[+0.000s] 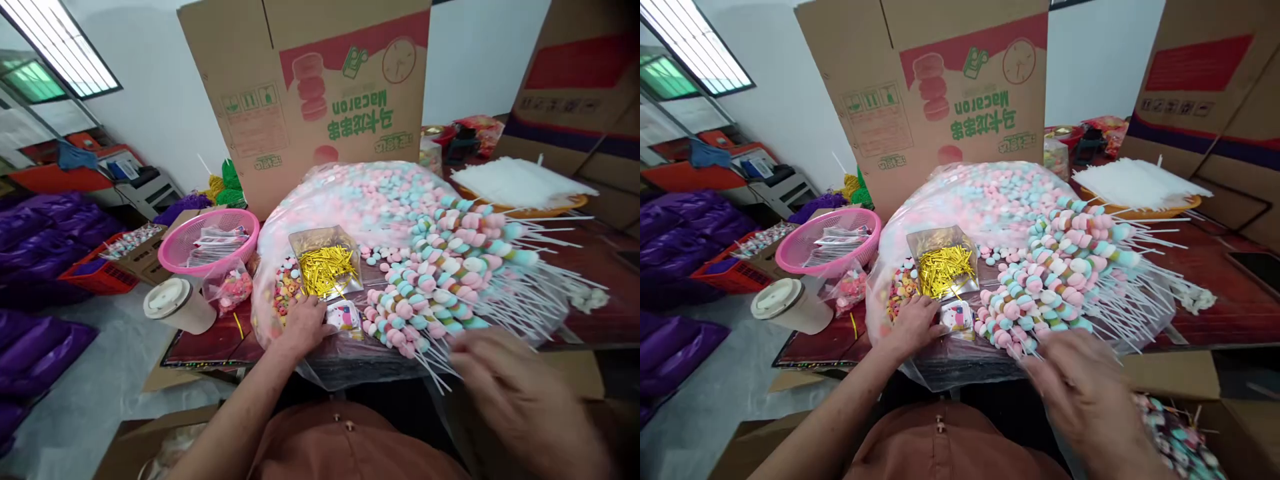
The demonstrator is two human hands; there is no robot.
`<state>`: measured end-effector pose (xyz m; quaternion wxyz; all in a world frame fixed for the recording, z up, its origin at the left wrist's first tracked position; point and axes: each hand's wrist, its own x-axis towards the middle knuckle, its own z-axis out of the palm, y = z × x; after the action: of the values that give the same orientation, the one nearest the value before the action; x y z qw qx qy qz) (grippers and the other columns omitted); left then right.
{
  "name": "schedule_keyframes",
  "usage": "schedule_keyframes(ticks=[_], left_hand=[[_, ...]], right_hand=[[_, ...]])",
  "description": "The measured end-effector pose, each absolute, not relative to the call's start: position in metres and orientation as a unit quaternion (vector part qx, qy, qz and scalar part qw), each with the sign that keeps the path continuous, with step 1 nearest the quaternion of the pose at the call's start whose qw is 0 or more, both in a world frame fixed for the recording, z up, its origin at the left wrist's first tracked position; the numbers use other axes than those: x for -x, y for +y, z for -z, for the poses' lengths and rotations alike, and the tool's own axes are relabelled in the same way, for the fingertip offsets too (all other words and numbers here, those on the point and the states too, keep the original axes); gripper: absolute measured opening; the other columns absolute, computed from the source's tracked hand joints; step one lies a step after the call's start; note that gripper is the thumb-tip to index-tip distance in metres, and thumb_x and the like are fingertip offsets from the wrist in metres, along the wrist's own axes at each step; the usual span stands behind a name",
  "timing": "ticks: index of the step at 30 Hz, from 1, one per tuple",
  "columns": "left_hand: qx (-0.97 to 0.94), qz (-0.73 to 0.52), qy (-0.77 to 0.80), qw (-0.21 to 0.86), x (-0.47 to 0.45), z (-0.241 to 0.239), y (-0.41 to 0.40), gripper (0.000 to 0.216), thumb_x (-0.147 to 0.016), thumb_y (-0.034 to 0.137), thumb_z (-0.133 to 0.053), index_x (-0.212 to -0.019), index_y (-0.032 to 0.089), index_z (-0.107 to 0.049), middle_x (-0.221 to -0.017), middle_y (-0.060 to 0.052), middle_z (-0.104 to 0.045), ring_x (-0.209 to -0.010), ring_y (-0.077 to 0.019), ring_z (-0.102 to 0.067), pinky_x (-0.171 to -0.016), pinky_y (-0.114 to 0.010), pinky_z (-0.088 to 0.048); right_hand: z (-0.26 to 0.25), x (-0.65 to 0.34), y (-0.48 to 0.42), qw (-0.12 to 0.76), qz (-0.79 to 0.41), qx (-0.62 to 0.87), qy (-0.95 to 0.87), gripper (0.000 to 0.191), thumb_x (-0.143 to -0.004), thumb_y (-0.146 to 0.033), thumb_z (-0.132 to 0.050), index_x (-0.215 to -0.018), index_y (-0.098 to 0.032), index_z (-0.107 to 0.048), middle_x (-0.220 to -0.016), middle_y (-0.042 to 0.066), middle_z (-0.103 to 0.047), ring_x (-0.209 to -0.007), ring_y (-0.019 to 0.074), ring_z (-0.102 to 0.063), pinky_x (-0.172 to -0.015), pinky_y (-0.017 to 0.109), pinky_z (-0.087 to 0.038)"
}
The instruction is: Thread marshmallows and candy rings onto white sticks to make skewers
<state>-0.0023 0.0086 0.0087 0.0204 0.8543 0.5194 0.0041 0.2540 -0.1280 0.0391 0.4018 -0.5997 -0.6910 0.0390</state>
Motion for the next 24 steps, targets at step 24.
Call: schedule_keyframes(ticks=[24], left_hand=[[-0.894, -0.074, 0.400, 0.189, 0.052, -0.050, 0.012, 0.016, -0.082, 0.023, -0.043, -0.076, 0.019, -0.058, -0.077, -0.001, -0.062, -0.079, -0.0162, -0.055, -0.099, -0.042, -0.025]], right_hand=[[-0.028, -0.131, -0.017, 0.338, -0.452, 0.532, -0.631, 0.023, -0.074, -0.030, -0.054, -0.092, -0.017, -0.059, -0.073, -0.001, -0.058, -0.065, 0.0133, -0.050, -0.060, 0.025, -0.041]])
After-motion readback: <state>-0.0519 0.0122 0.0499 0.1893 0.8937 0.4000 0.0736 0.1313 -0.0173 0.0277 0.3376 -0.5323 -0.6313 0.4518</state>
